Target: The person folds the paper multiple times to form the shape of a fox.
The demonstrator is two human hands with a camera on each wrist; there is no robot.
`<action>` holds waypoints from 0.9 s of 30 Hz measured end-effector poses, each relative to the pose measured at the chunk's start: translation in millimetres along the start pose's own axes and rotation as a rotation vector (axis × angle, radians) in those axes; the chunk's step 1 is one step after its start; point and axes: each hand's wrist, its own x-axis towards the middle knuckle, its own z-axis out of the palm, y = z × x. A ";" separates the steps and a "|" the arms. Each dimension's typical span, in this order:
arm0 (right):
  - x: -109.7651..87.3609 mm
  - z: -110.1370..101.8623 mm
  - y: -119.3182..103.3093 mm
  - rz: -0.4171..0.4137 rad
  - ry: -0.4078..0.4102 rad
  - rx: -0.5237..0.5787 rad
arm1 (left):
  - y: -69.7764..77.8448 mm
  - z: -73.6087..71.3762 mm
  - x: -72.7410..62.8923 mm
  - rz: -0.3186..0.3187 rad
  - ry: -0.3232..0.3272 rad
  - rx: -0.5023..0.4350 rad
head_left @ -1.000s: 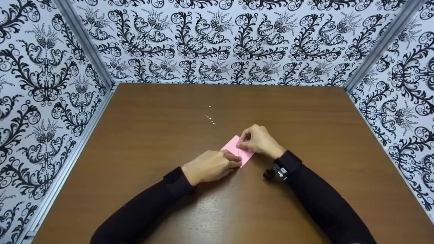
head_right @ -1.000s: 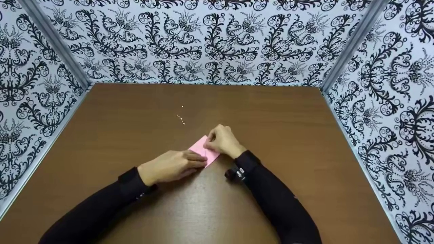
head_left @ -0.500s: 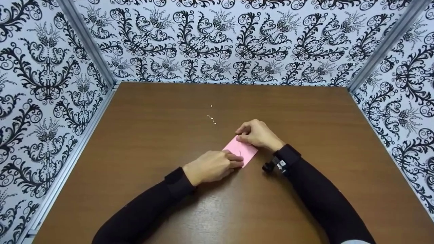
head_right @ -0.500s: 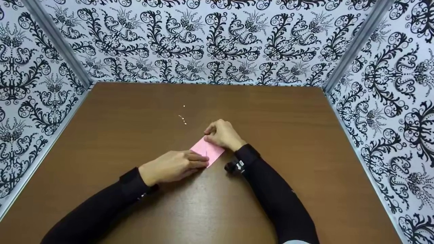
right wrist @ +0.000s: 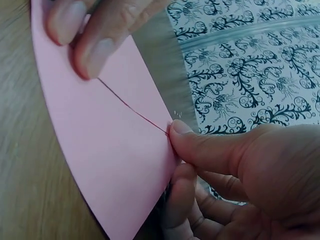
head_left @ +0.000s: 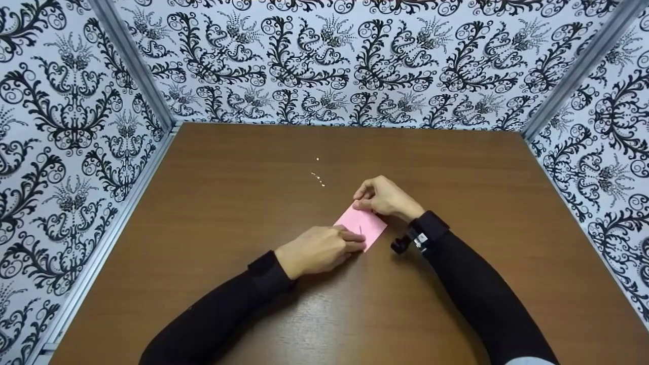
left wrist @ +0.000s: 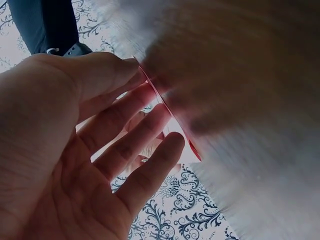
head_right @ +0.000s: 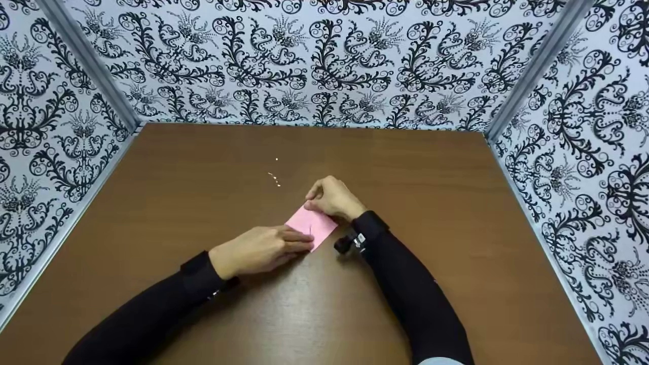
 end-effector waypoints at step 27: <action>-1.1 -26.7 -2.3 -0.053 0.212 0.004 | -19.2 -11.0 -3.0 -0.083 0.092 -0.049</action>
